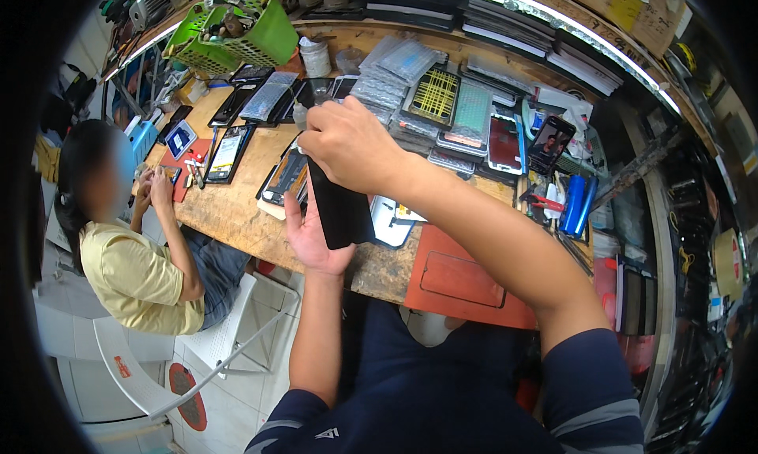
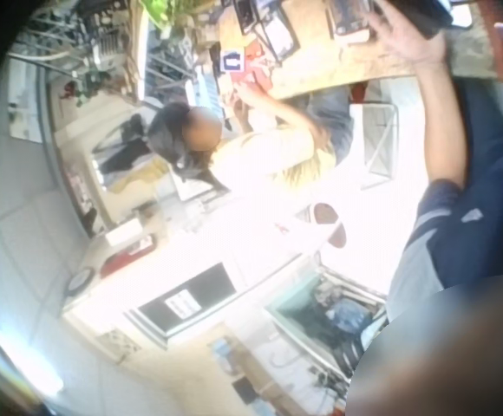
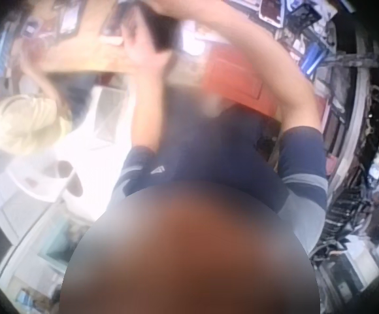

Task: The person cleans a smartphone screen with a cloth, then handles a detached screen assembly and places it on a red mat. They use a vacuum press machine to bond the screen, then move to a heating station to apply heat to the assembly.

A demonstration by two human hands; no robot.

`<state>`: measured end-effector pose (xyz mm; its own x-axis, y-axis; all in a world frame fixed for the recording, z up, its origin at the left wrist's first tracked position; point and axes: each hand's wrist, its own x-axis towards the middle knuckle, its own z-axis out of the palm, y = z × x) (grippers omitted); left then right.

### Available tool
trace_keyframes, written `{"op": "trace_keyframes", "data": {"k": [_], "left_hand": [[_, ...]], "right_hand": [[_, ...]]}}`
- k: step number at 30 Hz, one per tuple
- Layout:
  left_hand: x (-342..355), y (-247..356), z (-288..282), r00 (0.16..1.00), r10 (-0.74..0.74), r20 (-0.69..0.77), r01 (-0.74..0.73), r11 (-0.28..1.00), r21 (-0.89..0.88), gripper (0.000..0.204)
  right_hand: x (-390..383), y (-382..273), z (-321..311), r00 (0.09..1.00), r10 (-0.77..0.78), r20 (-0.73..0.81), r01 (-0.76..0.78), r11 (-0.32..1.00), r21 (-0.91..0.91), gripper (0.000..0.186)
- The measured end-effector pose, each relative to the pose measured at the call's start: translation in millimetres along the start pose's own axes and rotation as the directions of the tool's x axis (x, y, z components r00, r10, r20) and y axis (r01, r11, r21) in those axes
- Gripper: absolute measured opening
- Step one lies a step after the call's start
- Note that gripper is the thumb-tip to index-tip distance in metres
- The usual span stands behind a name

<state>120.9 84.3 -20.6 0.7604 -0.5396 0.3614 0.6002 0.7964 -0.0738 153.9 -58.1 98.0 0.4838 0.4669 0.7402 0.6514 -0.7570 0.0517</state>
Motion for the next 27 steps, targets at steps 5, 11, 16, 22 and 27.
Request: {"op": "trace_keyframes", "data": {"k": [5,11,16,22,27], "left_hand": [[-3.2,11.0,-9.4,0.996,0.020,-0.090,-0.027,0.996,-0.087,0.087],[2.6,16.7,-4.8,0.996,0.093,-0.015,-0.092,0.994,0.055,0.096],[5.7,16.6,0.2,0.996,0.089,0.006,-0.089,0.996,0.019,0.092],[8.8,12.1,0.7,0.997,0.074,-0.022,-0.075,0.994,-0.081,0.060],[10.6,11.0,3.6,0.996,0.063,-0.055,-0.063,0.998,-0.011,0.055]], "right_hand": [[-36.7,-39.6,10.8,0.993,-0.045,0.107,0.041,0.998,0.038,0.010],[-92.9,-111.7,-13.3,0.987,-0.059,0.152,0.008,0.949,0.316,0.009],[-68.1,-34.1,-52.2,0.980,0.144,0.140,-0.166,0.974,0.155,0.013],[-33.4,97.9,-79.9,0.859,0.442,-0.260,-0.462,0.887,-0.017,0.015],[-50.1,121.2,-83.5,0.880,0.419,-0.225,-0.464,0.859,-0.214,0.017]]}}
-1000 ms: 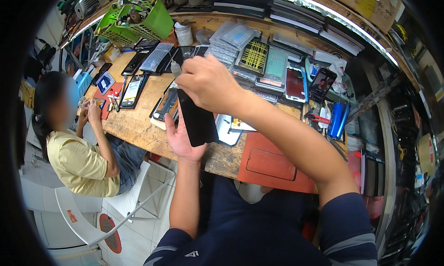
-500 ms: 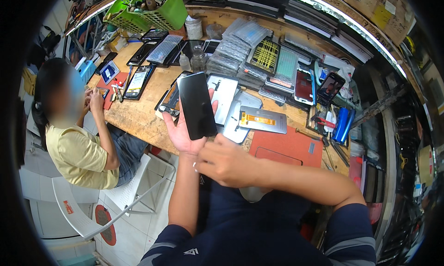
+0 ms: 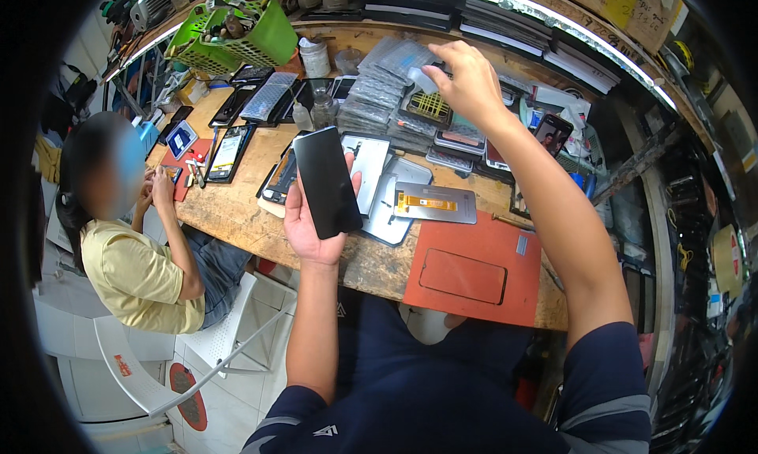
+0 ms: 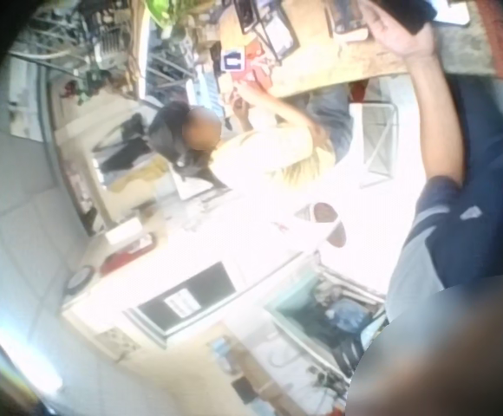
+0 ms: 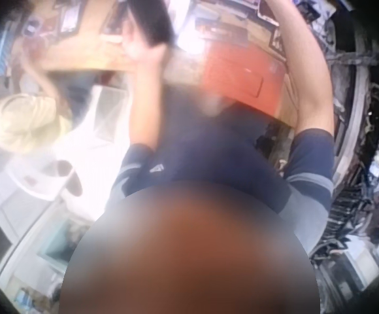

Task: The person cleans a smartphone screen with a cloth, then handles a detached screen assembly and places it on a red mat. They use a vacuum press machine to bond the screen, then move to a heating station to apply heat to the assembly.

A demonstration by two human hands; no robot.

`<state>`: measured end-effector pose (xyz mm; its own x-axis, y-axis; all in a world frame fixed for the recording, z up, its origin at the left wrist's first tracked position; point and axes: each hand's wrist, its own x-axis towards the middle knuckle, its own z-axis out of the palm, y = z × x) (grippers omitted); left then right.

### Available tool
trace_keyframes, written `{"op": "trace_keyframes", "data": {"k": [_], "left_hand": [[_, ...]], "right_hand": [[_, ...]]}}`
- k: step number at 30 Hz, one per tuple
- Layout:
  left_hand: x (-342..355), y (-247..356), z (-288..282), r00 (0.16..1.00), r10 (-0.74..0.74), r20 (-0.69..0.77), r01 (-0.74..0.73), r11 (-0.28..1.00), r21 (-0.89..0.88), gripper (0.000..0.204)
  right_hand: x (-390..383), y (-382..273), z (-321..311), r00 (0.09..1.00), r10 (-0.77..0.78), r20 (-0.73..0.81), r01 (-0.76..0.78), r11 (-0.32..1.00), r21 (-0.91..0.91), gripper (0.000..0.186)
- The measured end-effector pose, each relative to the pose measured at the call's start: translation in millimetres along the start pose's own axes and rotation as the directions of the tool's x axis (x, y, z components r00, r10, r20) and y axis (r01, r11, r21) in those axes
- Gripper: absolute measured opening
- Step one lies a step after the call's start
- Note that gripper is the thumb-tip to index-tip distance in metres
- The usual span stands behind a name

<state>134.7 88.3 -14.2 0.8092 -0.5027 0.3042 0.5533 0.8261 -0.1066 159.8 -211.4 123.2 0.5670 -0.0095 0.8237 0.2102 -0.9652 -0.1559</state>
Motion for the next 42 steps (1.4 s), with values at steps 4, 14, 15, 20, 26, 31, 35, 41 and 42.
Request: {"op": "trace_keyframes", "data": {"k": [4,14,15,20,26,31,35,41,42], "left_hand": [[3.3,-1.0,0.4,0.998,-0.007,-0.057,0.006,1.000,-0.006,0.054],[22.1,-18.7,2.8,0.994,-0.093,0.054,0.087,0.991,0.105,0.049],[23.8,-20.9,3.3,0.993,-0.102,0.053,0.095,0.988,0.121,0.049],[28.6,-33.3,4.6,0.978,-0.161,0.130,0.145,0.981,0.125,0.050],[29.7,-43.5,5.2,0.971,-0.204,0.124,0.186,0.972,0.143,0.051],[32.3,-46.7,5.4,0.951,-0.244,0.192,0.209,0.961,0.183,0.052],[35.4,-46.4,7.6,0.956,-0.252,0.150,0.219,0.953,0.210,0.053],[47.3,-46.2,12.2,0.964,-0.252,0.079,0.234,0.954,0.190,0.061],[48.7,-47.2,12.5,0.964,-0.251,0.090,0.230,0.954,0.194,0.060]], "right_hand": [[-20.7,4.6,-13.8,0.993,0.004,0.114,-0.007,1.000,0.028,0.016],[-43.8,13.9,-43.7,0.987,0.035,0.159,-0.040,0.999,0.024,0.015],[-46.3,15.9,-45.9,0.984,0.057,0.166,-0.064,0.997,0.038,0.015],[-59.2,28.9,-54.9,0.980,0.074,0.185,-0.083,0.996,0.040,0.017],[-71.2,40.7,-60.0,0.975,0.073,0.208,-0.078,0.997,0.015,0.017],[-74.8,40.7,-61.4,0.959,0.134,0.249,-0.146,0.989,0.028,0.017],[-75.5,38.0,-63.4,0.958,0.137,0.254,-0.150,0.988,0.031,0.017],[-80.7,36.0,-70.3,0.944,0.181,0.275,-0.213,0.973,0.088,0.017],[-81.7,36.3,-71.1,0.941,0.188,0.281,-0.221,0.971,0.093,0.017]]}}
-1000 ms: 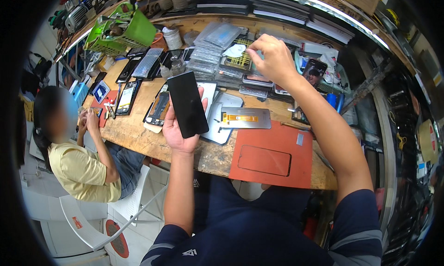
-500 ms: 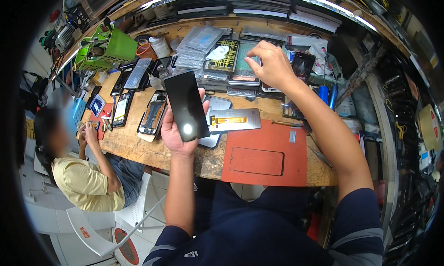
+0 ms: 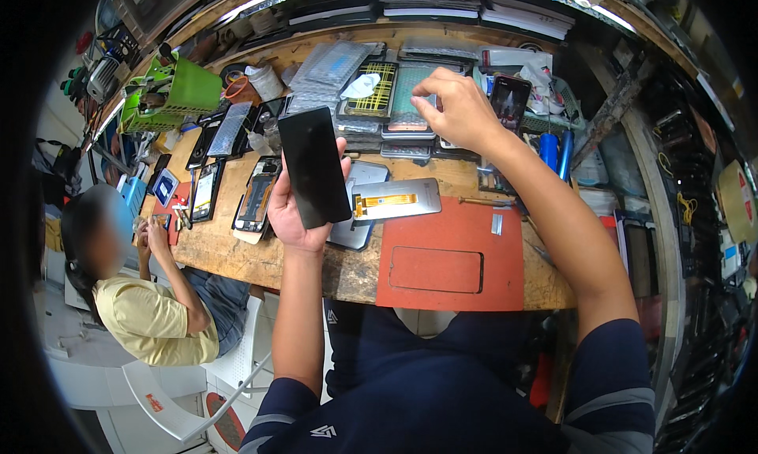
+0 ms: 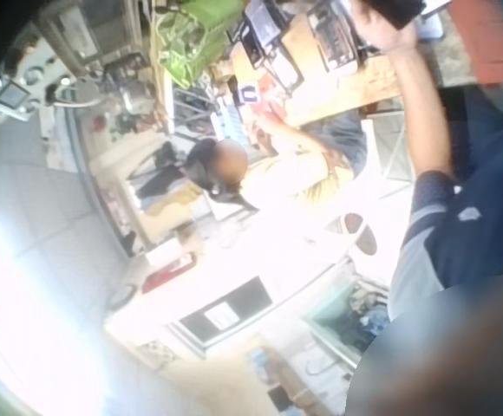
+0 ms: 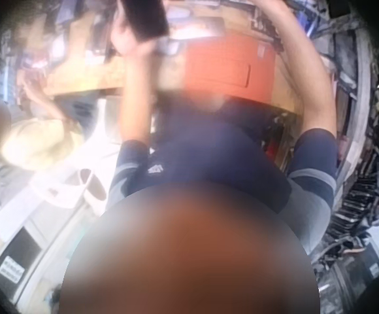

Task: The person cleans a smartphone screen with a cloth, then handles a detached screen assembly and places it on a red mat. They use a vacuum press machine to bond the screen, then move to a heating station to apply heat to the assembly.

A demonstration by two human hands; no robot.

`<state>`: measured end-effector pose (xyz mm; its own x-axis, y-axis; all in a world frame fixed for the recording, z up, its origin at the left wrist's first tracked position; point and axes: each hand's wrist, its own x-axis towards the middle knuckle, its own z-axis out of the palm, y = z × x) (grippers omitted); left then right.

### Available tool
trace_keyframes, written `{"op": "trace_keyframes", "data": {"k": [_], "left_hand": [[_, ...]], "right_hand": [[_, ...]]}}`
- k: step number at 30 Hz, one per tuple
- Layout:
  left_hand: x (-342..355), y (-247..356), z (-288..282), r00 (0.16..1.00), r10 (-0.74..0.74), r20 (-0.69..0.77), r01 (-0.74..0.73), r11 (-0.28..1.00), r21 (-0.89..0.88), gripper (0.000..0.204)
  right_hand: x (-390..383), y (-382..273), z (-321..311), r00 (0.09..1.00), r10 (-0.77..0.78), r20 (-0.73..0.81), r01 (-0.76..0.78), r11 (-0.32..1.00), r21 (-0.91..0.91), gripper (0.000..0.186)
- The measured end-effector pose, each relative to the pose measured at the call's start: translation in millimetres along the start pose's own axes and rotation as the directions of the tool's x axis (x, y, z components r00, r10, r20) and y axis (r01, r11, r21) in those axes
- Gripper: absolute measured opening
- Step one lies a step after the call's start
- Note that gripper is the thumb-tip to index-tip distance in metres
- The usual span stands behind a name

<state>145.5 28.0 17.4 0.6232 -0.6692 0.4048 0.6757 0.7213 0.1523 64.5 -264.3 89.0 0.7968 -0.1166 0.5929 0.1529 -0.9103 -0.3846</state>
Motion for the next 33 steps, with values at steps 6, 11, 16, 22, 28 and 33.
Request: {"op": "trace_keyframes", "data": {"k": [6,11,16,22,28,33], "left_hand": [[2.2,-9.1,0.0,0.998,-0.016,0.058,0.020,0.997,-0.079,0.054],[2.4,-15.7,2.6,0.998,-0.021,-0.062,0.019,0.999,-0.025,0.057],[18.6,-17.4,13.1,0.993,-0.114,0.021,0.078,0.791,0.607,0.086],[42.5,-15.2,31.6,0.887,-0.452,0.097,-0.277,-0.352,0.894,0.110],[51.8,-34.9,40.0,0.819,-0.566,0.097,-0.335,-0.334,0.881,0.120],[57.5,-46.2,39.7,0.770,-0.630,0.104,-0.411,-0.365,0.835,0.117]], "right_hand": [[-5.3,5.0,-0.4,1.000,-0.008,0.005,0.008,1.000,0.021,0.017],[-7.8,1.4,0.1,1.000,0.030,0.009,-0.030,0.999,0.046,0.018],[-7.0,-14.5,-17.1,0.991,0.126,0.049,-0.134,0.960,0.247,0.036],[-36.5,-25.3,-48.0,0.904,-0.187,0.385,0.122,0.975,0.188,0.097],[-71.5,-14.8,-28.9,0.903,-0.203,0.378,0.165,0.978,0.129,0.092],[-89.7,-2.4,-27.9,0.923,-0.189,0.334,0.145,0.977,0.154,0.082]]}}
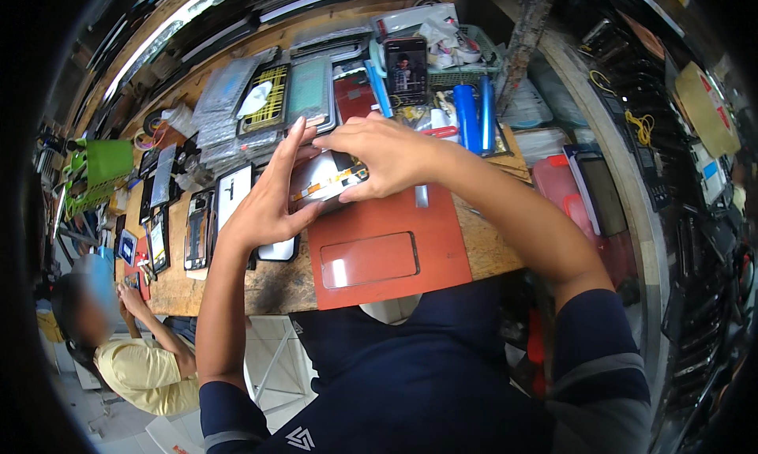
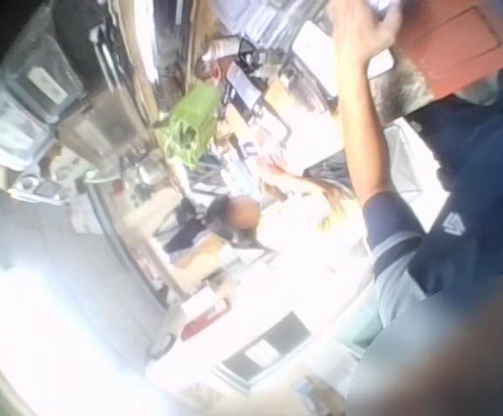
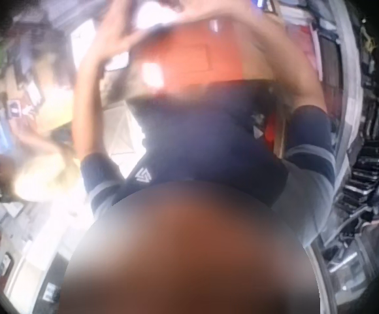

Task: The person cleans a smartphone screen with a cloth, then handles a detached screen assembly and places it on a red mat. They use a vacuum press machine to bond the screen, then move to a heating station to apply heat to the assembly.

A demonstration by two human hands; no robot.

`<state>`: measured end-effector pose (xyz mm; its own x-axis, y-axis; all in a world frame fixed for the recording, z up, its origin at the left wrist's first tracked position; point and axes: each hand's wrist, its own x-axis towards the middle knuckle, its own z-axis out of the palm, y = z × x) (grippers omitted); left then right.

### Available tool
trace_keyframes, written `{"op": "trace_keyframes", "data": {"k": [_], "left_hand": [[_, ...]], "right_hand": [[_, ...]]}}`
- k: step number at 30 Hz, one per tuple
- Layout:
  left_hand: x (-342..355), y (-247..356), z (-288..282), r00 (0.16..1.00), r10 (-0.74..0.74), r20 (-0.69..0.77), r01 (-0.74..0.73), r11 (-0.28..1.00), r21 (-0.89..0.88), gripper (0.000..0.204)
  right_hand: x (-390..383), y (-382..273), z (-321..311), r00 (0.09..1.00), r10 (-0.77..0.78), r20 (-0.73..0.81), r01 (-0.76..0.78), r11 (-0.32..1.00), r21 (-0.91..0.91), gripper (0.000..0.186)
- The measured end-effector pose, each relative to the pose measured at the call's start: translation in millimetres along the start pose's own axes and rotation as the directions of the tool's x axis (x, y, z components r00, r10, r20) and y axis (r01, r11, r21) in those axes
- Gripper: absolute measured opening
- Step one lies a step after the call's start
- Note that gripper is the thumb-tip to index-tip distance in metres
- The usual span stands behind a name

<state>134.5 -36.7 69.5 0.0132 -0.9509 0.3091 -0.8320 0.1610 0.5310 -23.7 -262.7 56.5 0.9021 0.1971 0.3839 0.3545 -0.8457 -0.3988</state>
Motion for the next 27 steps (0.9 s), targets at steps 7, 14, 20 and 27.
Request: {"op": "trace_keyframes", "data": {"k": [7,14,20,27], "left_hand": [[12.8,16.3,-17.6,0.998,0.013,-0.060,0.006,0.951,0.309,0.127],[-192.0,13.1,-40.1,0.110,0.049,-0.993,0.538,0.837,0.101,0.028],[-343.9,-4.0,152.5,-0.421,-0.639,-0.644,0.547,0.387,-0.742,0.046],[-332.9,68.4,219.2,0.029,-0.729,-0.684,0.900,0.317,-0.299,0.036]], "right_hand": [[-21.5,9.9,6.2,0.989,0.103,-0.103,-0.105,0.994,-0.009,0.077],[-72.6,16.9,-0.9,0.901,0.303,-0.311,-0.282,0.953,0.110,0.069],[-89.5,3.7,1.7,0.841,0.472,-0.266,-0.367,0.857,0.361,0.065],[-96.1,-8.3,10.6,0.918,0.311,-0.246,-0.296,0.950,0.094,0.068]]}}
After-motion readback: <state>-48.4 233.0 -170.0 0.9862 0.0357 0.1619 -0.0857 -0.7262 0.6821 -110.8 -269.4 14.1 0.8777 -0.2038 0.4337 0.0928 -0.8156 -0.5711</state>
